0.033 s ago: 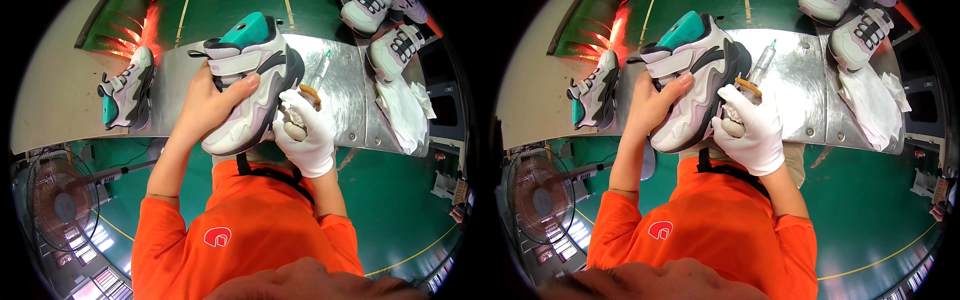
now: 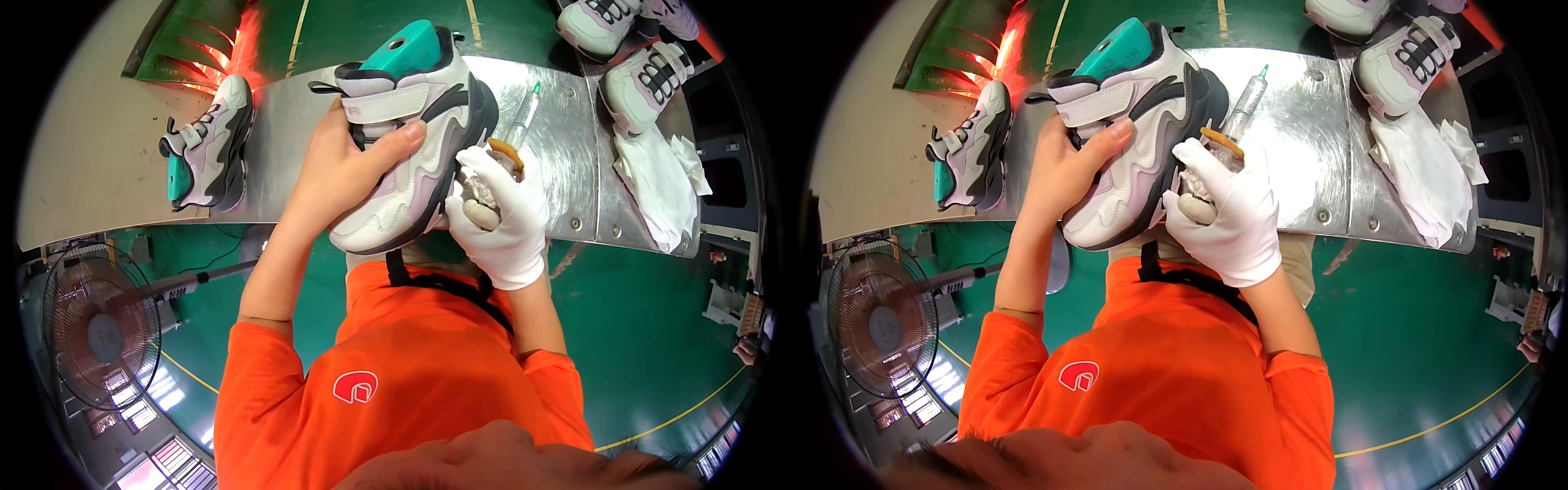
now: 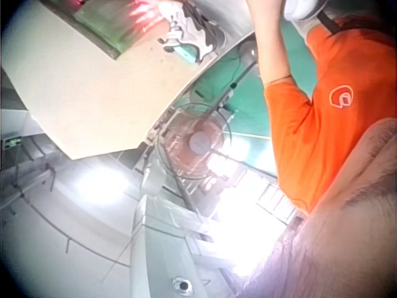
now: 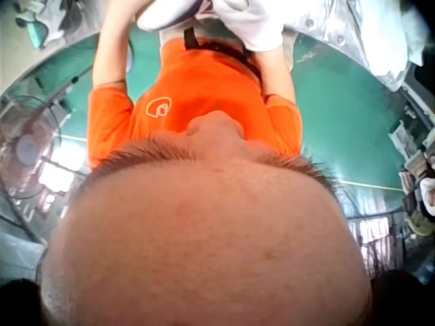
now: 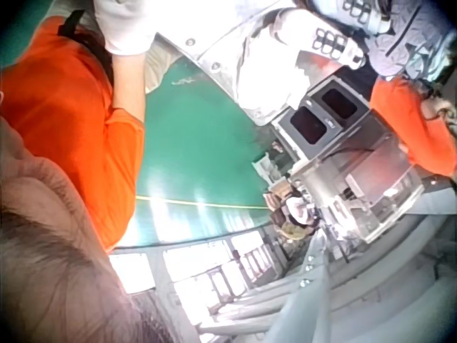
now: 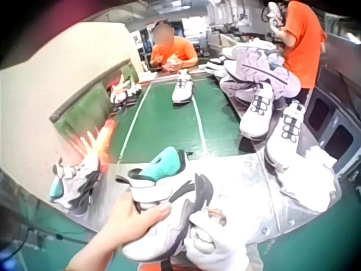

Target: The person applies glue to the seams of white and teal sneakers using a syringe. They handle the shoes one at a time, rotating them to access different areas, and place them on a metal table after treatment.

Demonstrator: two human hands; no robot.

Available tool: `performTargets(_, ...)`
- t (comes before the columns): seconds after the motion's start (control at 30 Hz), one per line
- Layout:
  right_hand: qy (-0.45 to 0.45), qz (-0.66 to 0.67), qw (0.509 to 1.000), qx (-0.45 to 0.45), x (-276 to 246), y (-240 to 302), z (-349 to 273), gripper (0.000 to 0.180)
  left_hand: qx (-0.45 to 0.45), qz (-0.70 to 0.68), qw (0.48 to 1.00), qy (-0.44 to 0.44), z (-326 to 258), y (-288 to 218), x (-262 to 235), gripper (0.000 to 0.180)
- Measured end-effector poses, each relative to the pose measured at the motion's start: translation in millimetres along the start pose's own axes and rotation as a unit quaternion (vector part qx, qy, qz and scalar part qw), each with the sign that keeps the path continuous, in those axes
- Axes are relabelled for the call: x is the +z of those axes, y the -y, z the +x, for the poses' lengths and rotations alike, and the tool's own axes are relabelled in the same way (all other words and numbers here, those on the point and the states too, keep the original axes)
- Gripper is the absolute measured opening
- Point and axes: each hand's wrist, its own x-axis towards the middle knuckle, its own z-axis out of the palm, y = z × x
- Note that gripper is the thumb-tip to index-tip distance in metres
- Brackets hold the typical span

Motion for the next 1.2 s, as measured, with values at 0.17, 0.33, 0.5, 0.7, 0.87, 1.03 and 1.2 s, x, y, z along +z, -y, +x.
performTargets(0.17, 0.007, -0.039, 0.999, -0.036, 3, -4, 1, 0.050, -0.005, 0.029, 1.000, 0.000, -1, -5, -1, 0.055)
performTargets(0.33, -0.005, 0.023, 1.000, -0.015, 0, -13, -6, 0.039, -0.007, 0.024, 1.000, -0.001, -1, -12, 1, 0.061)
performTargets(0.5, -0.058, 0.019, 0.997, 0.048, -7, -15, -6, 0.030, -0.003, 0.048, 0.999, -0.003, 0, -12, 0, 0.054)
performTargets(0.7, -0.131, -0.079, 0.983, 0.097, 7, -8, 14, 0.037, 0.006, 0.051, 0.999, -0.003, -1, -19, 4, 0.063)
performTargets(0.87, -0.116, -0.153, 0.975, 0.111, 13, 2, 26, 0.040, -0.019, 0.084, 0.996, -0.002, -4, -20, 6, 0.059)
performTargets(1.03, -0.134, -0.157, 0.972, 0.114, 16, -7, 32, 0.036, -0.028, 0.102, 0.994, -0.011, -1, -18, 9, 0.059)
performTargets(1.2, -0.190, -0.140, 0.966, 0.104, 9, -24, 43, 0.037, 0.022, 0.072, 0.997, 0.003, 14, -16, 0, 0.063)
